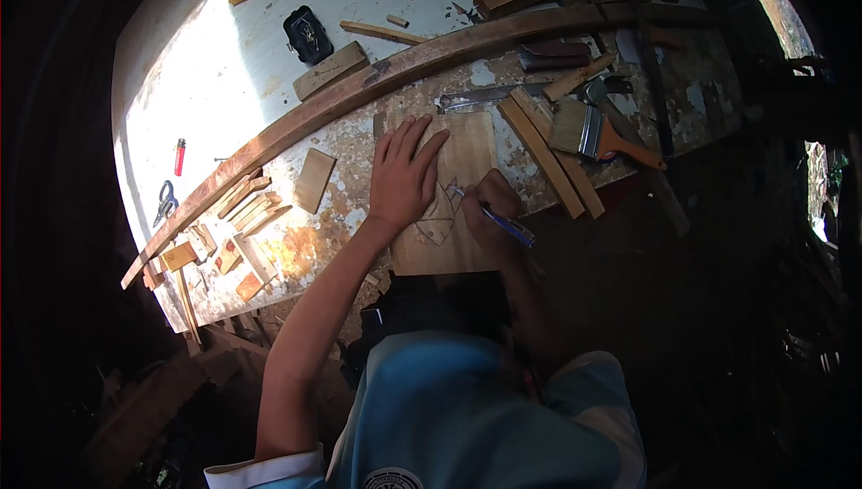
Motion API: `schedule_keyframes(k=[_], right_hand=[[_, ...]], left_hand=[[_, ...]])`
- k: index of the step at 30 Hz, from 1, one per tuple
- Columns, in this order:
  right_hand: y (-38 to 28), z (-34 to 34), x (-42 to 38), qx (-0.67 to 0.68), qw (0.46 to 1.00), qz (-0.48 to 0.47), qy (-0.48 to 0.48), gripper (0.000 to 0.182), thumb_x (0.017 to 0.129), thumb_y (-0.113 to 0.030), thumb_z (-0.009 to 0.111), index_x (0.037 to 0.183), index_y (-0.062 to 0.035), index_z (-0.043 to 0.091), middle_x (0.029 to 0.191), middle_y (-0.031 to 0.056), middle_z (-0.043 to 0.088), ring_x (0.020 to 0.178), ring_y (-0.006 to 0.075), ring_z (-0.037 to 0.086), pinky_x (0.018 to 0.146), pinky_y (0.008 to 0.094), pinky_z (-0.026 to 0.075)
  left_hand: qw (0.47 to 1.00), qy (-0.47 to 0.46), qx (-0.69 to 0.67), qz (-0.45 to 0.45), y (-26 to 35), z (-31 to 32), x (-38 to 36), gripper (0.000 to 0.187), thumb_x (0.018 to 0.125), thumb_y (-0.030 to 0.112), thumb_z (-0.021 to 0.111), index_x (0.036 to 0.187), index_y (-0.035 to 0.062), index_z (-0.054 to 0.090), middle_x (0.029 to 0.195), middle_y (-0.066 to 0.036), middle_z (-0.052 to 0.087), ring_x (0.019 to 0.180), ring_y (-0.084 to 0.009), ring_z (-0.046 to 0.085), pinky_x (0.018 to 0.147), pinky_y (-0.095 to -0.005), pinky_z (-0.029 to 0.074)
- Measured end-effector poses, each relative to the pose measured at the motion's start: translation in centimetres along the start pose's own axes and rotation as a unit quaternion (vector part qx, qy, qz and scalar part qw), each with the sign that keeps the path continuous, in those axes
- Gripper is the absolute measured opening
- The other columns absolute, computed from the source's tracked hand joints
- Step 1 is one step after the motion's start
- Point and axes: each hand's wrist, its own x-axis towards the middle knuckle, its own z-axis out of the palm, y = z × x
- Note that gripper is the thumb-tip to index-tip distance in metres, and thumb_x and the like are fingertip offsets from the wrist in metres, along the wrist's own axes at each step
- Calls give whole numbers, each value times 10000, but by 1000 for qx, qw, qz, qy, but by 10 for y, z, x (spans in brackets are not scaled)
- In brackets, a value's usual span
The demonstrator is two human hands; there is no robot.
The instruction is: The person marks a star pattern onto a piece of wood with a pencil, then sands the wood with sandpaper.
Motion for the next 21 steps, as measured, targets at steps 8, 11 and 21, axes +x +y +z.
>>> schedule_keyframes(k=[8,11,21], right_hand=[[0,1,2,-5,999,13,41,232,768,77,570,622,3,405,632,110,402,538,246,440,503,381,354],[4,2,0,-14,999,6,49,231,766,78,570,624,4,403,633,110,402,539,243,442,507,380,360],[-1,-2,1,-3,1000,1,1,216,754,78,571,631,1,411,640,112,408,528,251,439,490,386,360]], left_hand=[[1000,-10,14,-2,-2,2,-2,419,833,101,549,1249,149,536,1353,-109,434,1290,-298,373,1064,-439,259],[1000,-10,15,-4,-2,2,-2,414,833,100,549,1245,147,540,1351,-109,435,1289,-300,374,1063,-439,261],[1000,-12,10,-5,-2,2,-2,414,837,97,543,1249,146,536,1347,-109,438,1293,-301,370,1068,-445,255]])
